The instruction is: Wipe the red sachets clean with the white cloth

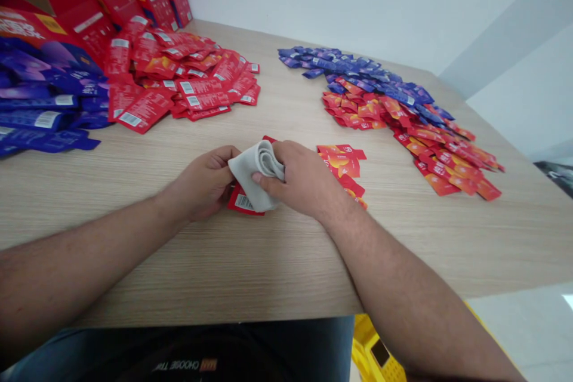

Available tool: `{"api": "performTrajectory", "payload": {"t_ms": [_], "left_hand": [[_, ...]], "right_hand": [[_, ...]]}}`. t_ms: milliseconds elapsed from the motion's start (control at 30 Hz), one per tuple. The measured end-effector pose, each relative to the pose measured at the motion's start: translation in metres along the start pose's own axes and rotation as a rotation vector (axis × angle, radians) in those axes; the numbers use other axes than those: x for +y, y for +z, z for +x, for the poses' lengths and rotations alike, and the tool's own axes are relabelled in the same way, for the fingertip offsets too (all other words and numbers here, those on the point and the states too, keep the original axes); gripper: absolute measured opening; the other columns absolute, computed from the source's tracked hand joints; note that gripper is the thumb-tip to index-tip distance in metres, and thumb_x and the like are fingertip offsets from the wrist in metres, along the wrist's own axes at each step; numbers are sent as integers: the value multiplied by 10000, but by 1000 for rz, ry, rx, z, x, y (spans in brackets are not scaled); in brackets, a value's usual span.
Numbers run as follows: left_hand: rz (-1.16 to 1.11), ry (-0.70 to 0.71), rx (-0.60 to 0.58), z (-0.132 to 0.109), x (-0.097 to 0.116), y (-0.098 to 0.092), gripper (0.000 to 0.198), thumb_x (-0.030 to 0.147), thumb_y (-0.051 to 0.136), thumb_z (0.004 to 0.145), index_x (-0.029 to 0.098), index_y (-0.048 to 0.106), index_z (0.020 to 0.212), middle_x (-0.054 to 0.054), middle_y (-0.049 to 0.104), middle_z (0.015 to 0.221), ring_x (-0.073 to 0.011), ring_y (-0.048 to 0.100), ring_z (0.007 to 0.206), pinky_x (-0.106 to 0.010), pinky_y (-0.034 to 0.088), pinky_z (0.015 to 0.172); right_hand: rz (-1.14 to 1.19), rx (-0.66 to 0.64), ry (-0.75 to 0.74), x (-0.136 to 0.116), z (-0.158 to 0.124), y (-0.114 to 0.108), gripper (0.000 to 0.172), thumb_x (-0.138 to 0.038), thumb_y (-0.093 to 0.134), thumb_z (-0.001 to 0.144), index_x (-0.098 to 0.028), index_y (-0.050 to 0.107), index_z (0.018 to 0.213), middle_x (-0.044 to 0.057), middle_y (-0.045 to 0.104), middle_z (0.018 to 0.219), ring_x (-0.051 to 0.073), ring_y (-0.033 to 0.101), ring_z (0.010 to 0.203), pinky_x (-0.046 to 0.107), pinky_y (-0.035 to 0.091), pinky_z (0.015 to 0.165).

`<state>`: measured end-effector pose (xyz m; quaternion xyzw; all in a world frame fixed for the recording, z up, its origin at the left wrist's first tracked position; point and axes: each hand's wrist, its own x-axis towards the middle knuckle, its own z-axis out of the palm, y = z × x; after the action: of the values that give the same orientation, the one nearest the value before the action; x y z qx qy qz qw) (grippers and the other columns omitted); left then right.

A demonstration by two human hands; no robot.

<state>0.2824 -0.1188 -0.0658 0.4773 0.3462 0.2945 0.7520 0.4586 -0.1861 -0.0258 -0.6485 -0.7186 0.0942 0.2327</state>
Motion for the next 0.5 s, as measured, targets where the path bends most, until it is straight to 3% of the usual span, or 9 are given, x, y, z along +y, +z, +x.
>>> {"api": "performTrajectory", "payload": {"t_ms": [100,267,400,500], "left_hand": [[-41,12,24,1,1,-1,153,193,699,773,204,547,754,26,588,599,-127,544,495,-250,469,489],[-100,38,69,1,6,-2,167,149,647,811,184,529,698,24,557,596,-96,508,506,-210,427,490],[-118,38,87,2,9,-2,180,137,654,806,192,520,700,34,547,593,-92,493,492,-208,422,488],[-76,26,110,2,9,-2,167,138,618,831,191,525,703,36,530,553,-85,457,452,-198,382,449]], "right_hand": [[-54,93,36,-5,-2,5,289,-483,609,857,-196,606,886,58,638,838,217,564,769,330,395,677],[-28,-89,-139,-14,-6,13,255,-466,612,869,-211,593,865,50,636,889,205,563,807,318,398,692],[-64,45,-63,-17,-6,15,253,-457,617,866,-208,575,843,50,614,864,206,551,809,318,401,698],[-66,-150,-169,-18,-7,14,205,-409,631,854,-213,571,845,45,613,894,196,557,808,309,397,685]]}}
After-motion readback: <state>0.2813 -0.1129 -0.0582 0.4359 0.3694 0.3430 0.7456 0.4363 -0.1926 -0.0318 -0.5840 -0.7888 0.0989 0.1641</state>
